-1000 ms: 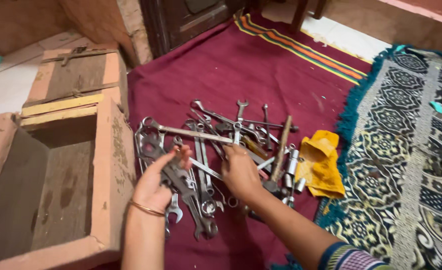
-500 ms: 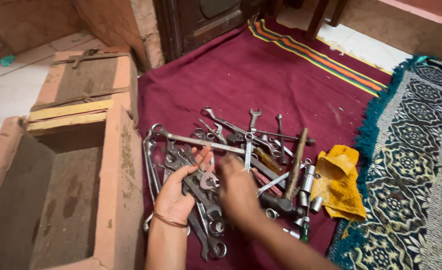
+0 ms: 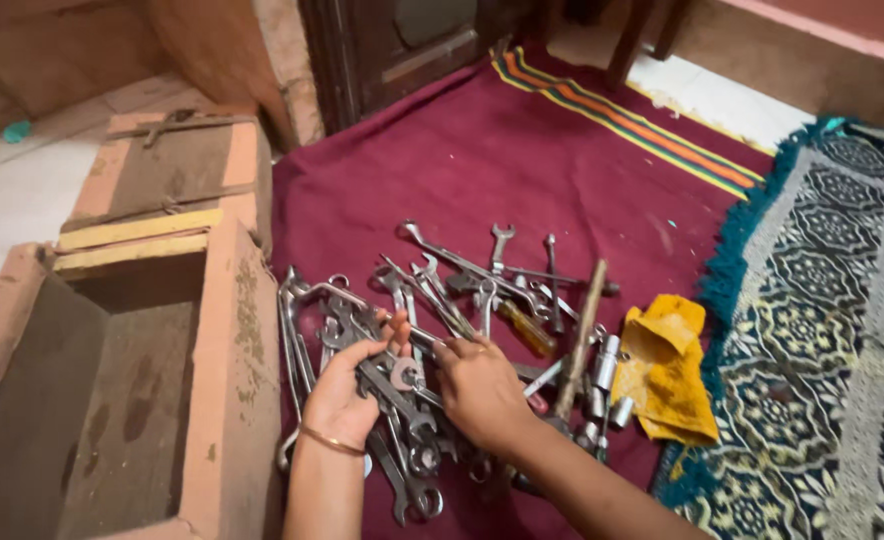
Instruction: The person sits on a maroon cloth and organizes a pile of metal tools, including wrenches and sockets. They wipe the tools with a yellow cloth and place them into a wooden box.
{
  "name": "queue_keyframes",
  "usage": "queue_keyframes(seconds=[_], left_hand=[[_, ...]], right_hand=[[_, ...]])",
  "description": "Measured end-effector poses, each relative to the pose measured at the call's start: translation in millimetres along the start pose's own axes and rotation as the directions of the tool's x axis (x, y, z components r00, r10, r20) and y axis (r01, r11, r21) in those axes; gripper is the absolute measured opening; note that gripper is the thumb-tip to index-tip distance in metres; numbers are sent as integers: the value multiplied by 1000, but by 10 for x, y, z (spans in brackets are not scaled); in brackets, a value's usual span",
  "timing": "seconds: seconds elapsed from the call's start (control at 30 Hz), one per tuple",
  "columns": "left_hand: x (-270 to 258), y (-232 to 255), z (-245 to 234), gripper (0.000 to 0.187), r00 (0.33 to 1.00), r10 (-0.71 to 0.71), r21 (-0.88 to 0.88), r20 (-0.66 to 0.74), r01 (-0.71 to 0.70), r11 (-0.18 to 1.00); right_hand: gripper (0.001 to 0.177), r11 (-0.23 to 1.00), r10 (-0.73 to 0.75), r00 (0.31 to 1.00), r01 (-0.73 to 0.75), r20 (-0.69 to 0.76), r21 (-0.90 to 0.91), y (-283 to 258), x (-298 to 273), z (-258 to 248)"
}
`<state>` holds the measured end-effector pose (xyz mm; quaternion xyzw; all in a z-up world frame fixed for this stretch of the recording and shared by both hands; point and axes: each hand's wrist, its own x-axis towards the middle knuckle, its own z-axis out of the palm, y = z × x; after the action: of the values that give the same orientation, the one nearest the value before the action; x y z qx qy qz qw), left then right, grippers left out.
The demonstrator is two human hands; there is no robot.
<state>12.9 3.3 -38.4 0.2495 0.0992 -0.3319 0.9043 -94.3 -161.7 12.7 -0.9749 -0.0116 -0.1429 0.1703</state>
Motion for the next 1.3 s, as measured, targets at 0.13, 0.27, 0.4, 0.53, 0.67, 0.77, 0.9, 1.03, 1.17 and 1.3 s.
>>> queue_keyframes(seconds=[0.13, 0.27, 0.4, 0.53, 0.67, 0.77, 0.9, 1.03, 1.17, 1.3], left_hand=[[-24, -133, 18, 39, 998, -45, 56, -33, 47, 997], [-44, -218, 52, 39, 997, -74, 82, -20, 76, 994], [-76, -208, -8, 38, 994, -96, 60, -48, 98, 993], [-29, -198, 18, 35, 994, -63, 82, -91, 71, 994], [-3, -206, -4, 32, 993, -52, 51, -109, 58, 997], [-2, -233, -24, 32, 993, -37, 31, -114, 40, 999], [-33, -194, 4, 34, 992, -25, 20, -121, 28, 999], [-95, -183, 37, 37, 990, 18, 19, -138, -16, 1000], [-56, -150, 142, 38, 990, 7, 24, -143, -4, 1000], [-84, -148, 154, 39, 988, -19, -2, -150, 19, 1000]], right_hand=[[28, 996, 88, 971, -90, 224, -2, -54, -69, -130], [25, 961, 278, 926, -264, 256, -88, 64, 71, -225], [15, 915, 395, 916, -387, 63, -115, 279, 254, -78], [30, 902, 411, 907, -390, 95, -184, 383, 410, 175], [60, 885, 315, 949, -284, 24, -369, 391, 486, 369], [57, 855, 422, 890, -327, 174, -403, 525, 569, 434], [42, 852, 501, 722, -315, 477, -417, 829, 848, 487], [32, 727, 394, 429, -687, 812, 11, 1166, 971, 346], [19, 628, 377, 476, -762, 795, 158, 1245, 933, 45], [19, 834, 379, 738, -534, 558, 141, 986, 800, -108]])
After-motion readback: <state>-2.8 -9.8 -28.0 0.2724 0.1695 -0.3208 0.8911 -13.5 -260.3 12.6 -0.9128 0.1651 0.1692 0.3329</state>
